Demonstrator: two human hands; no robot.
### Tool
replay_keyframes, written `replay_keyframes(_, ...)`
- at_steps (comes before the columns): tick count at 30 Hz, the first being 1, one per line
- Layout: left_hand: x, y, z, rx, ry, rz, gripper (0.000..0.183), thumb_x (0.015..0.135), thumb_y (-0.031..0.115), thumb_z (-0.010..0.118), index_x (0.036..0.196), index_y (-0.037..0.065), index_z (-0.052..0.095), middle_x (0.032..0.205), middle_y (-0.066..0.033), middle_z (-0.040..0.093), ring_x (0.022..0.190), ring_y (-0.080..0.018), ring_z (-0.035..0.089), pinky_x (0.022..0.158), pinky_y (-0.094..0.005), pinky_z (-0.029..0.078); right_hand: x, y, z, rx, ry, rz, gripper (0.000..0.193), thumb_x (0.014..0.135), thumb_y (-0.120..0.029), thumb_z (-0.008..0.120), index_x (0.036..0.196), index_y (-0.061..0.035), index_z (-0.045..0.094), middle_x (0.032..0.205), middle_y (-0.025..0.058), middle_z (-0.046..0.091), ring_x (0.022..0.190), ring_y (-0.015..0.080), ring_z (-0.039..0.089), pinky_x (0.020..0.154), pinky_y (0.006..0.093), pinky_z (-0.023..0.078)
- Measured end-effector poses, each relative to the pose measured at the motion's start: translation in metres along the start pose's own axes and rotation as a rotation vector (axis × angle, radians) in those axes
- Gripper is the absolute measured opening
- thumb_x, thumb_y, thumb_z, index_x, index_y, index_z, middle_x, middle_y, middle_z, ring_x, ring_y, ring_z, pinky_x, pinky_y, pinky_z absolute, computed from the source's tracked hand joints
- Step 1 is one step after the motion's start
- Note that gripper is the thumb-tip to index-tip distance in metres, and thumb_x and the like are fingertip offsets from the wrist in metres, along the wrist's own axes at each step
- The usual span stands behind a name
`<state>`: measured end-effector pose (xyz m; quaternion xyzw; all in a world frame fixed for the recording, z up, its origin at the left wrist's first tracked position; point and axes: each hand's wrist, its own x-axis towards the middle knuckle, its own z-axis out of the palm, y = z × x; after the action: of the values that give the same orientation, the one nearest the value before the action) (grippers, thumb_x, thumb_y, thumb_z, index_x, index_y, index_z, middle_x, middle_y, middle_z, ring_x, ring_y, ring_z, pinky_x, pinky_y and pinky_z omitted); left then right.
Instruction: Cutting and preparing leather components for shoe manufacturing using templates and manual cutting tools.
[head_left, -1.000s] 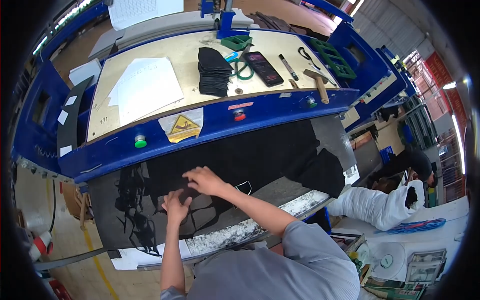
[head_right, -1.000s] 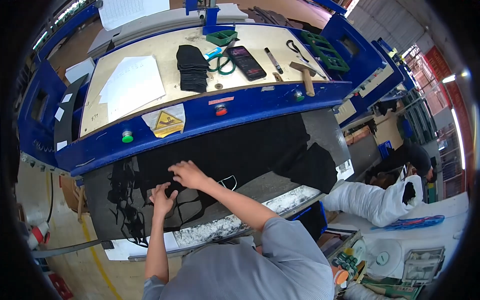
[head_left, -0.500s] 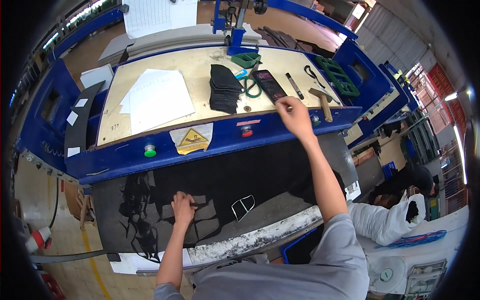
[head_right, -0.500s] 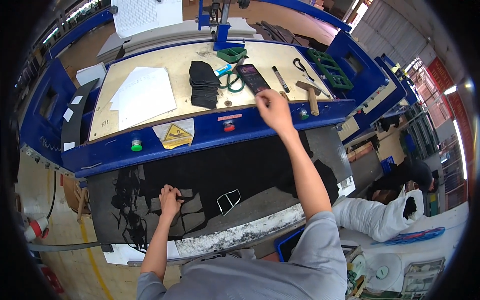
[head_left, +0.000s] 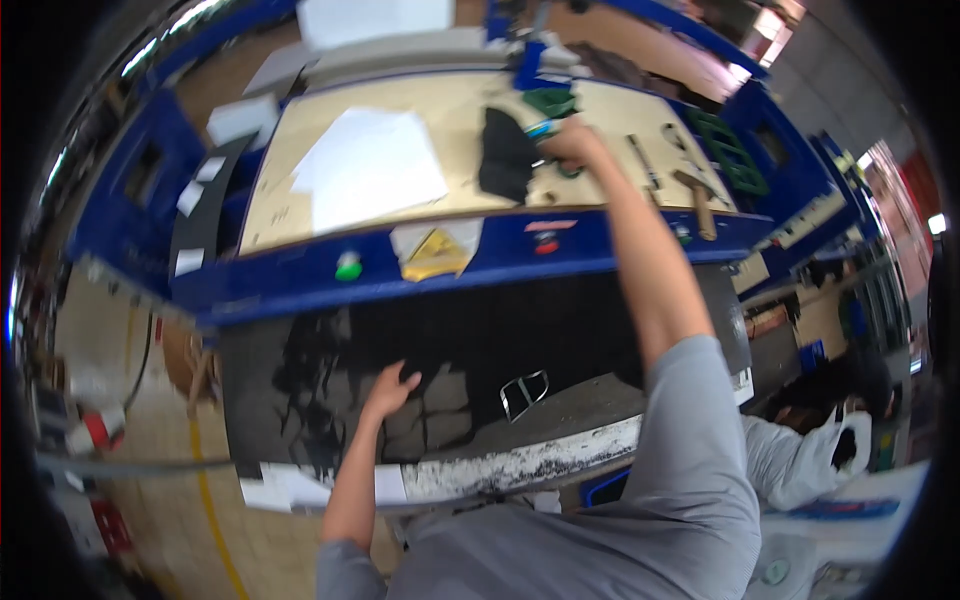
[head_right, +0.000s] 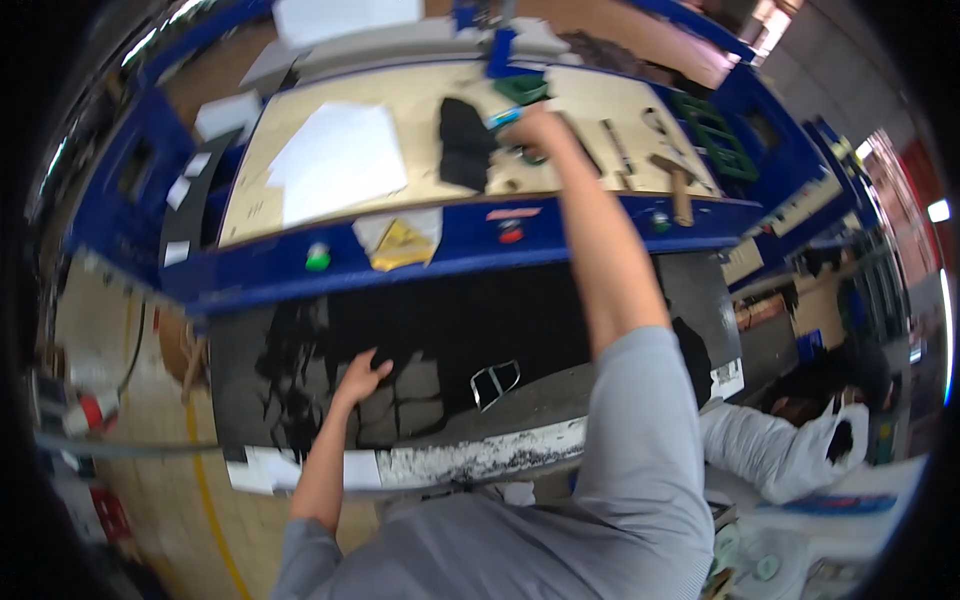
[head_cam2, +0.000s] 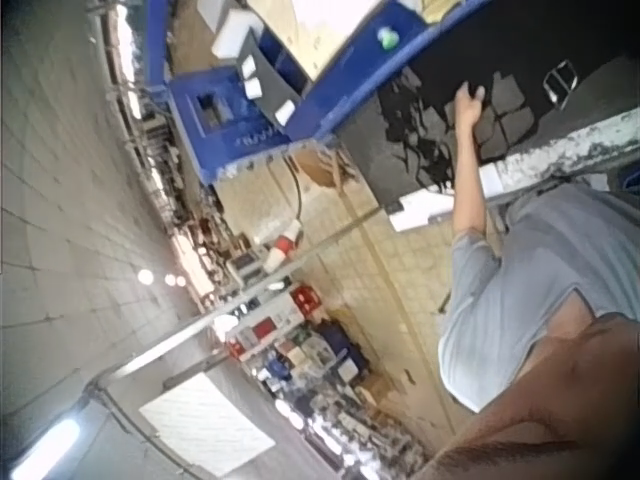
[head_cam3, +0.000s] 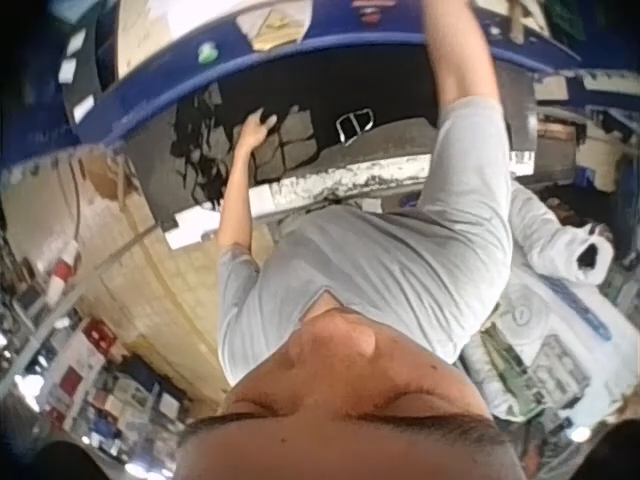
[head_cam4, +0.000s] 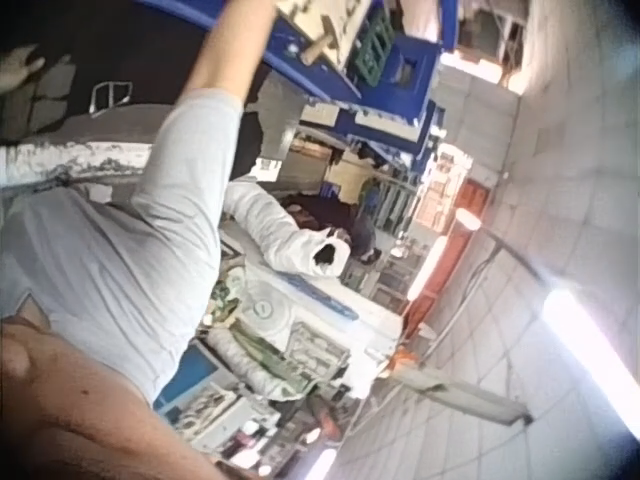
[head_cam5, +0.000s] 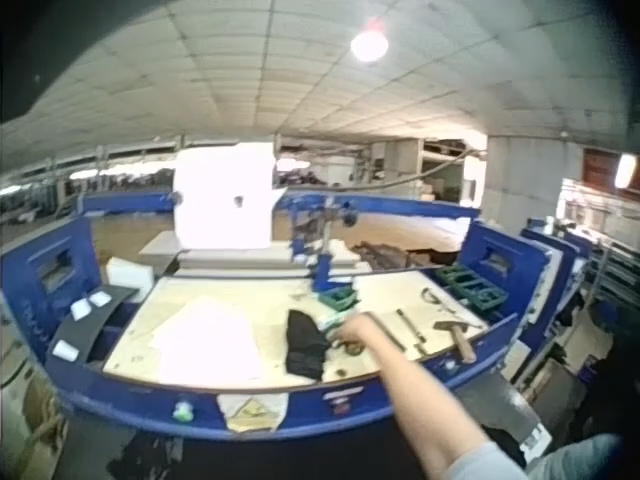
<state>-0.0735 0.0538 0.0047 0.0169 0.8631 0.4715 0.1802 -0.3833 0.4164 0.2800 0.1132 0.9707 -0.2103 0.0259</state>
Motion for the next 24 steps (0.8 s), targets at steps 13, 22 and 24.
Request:
replay_keyframes(13,0.020,0.007,-0.031,-0.210,-0.313,-0.137,0.041,0.093,0.013,0.071,0.130,-0.002,0.060,0.098,-0.0035,0.072,0.081,-0.0092,0.057,0.076,-0.0287,0.048,-0.054,0.075,-0.016,1.321,-0.384,-0.296,0.033,0.093,-0.017,0.068,0.119,-0.0032,0.052,0.102,0.0092,0.060,0.086,0.0169,0.061,0.076,0.0251,0.053)
replay_keyframes(22,0.033,0.013,-0.029,0.004,-0.355,-0.035,0.029,0.088,0.006,0.074,0.114,0.000,0.063,0.102,-0.0098,0.070,0.095,-0.0152,0.068,0.086,-0.0285,0.049,-0.144,0.058,-0.016,1.337,-0.019,-0.593,0.061,0.089,-0.017,0.070,0.137,0.0017,0.038,0.098,0.0134,0.065,0.083,0.0178,0.061,0.071,0.0284,0.051)
replay_keyframes(24,0.034,-0.005,-0.024,-0.141,-0.426,-0.127,0.022,0.090,0.004,0.071,0.110,0.000,0.063,0.102,-0.0093,0.069,0.097,-0.0155,0.068,0.087,-0.0285,0.049,-0.194,0.062,0.007,1.290,-0.038,-0.686,0.077,0.076,-0.020,0.081,0.139,-0.0008,0.041,0.105,0.0092,0.061,0.084,0.0164,0.061,0.072,0.0264,0.053)
